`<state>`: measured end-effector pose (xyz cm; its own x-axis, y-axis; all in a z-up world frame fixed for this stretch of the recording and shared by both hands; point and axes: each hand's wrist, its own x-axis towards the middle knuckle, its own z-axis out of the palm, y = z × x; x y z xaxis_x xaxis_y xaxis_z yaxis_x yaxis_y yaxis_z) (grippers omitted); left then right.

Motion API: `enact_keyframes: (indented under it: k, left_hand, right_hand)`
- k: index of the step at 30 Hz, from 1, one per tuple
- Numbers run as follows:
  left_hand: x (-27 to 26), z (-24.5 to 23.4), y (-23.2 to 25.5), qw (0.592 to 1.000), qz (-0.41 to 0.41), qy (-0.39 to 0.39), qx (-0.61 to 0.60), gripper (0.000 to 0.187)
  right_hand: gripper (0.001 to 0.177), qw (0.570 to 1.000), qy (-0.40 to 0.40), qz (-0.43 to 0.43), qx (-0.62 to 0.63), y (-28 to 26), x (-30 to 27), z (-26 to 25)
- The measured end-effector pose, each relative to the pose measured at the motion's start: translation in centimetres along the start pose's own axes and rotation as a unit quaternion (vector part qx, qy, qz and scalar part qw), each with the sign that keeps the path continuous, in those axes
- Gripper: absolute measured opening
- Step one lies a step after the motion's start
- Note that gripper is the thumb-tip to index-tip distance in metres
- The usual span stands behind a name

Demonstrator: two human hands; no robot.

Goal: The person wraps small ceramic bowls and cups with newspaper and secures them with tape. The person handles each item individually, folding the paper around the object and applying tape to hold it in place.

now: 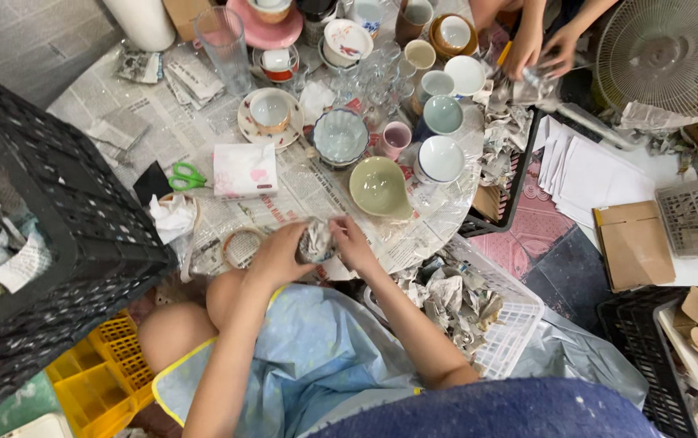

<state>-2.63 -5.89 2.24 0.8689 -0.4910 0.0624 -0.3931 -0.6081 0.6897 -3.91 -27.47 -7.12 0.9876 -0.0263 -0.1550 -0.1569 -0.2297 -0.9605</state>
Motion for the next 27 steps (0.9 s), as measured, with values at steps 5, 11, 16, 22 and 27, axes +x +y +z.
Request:
enact_keyframes:
  k: [5,11,16,22,27]
  left_hand:
    - [0.5,1.5,0.6,0.993,0.076,-0.023,0.083,0.085]
    - [1.2,0.6,2.4,0.993,0.087,-0.024,0.078,0.087]
    - [2.7,-0.3,3.8,0.987,0.106,0.099,0.073,0.086]
    - [7.9,0.5,4.2,0.936,-0.053,0.097,-0.333,0.076]
    - [12.1,3.3,5.2,0.907,-0.010,0.111,-0.405,0.049]
  right_hand:
    - [0.056,0.973,-0.113,0.174,0.100,-3.0,-1.4,-2.4]
    - [0.065,0.957,-0.164,0.197,0.134,-4.6,-0.9,-4.0]
    - [0.057,0.923,-0.116,0.221,0.292,-4.6,1.0,-5.9]
    - [0.072,0.935,-0.080,0.009,0.345,-6.8,3.6,-10.4]
    - [0.076,0.905,-0.073,-0.007,0.420,-8.6,4.3,-11.3]
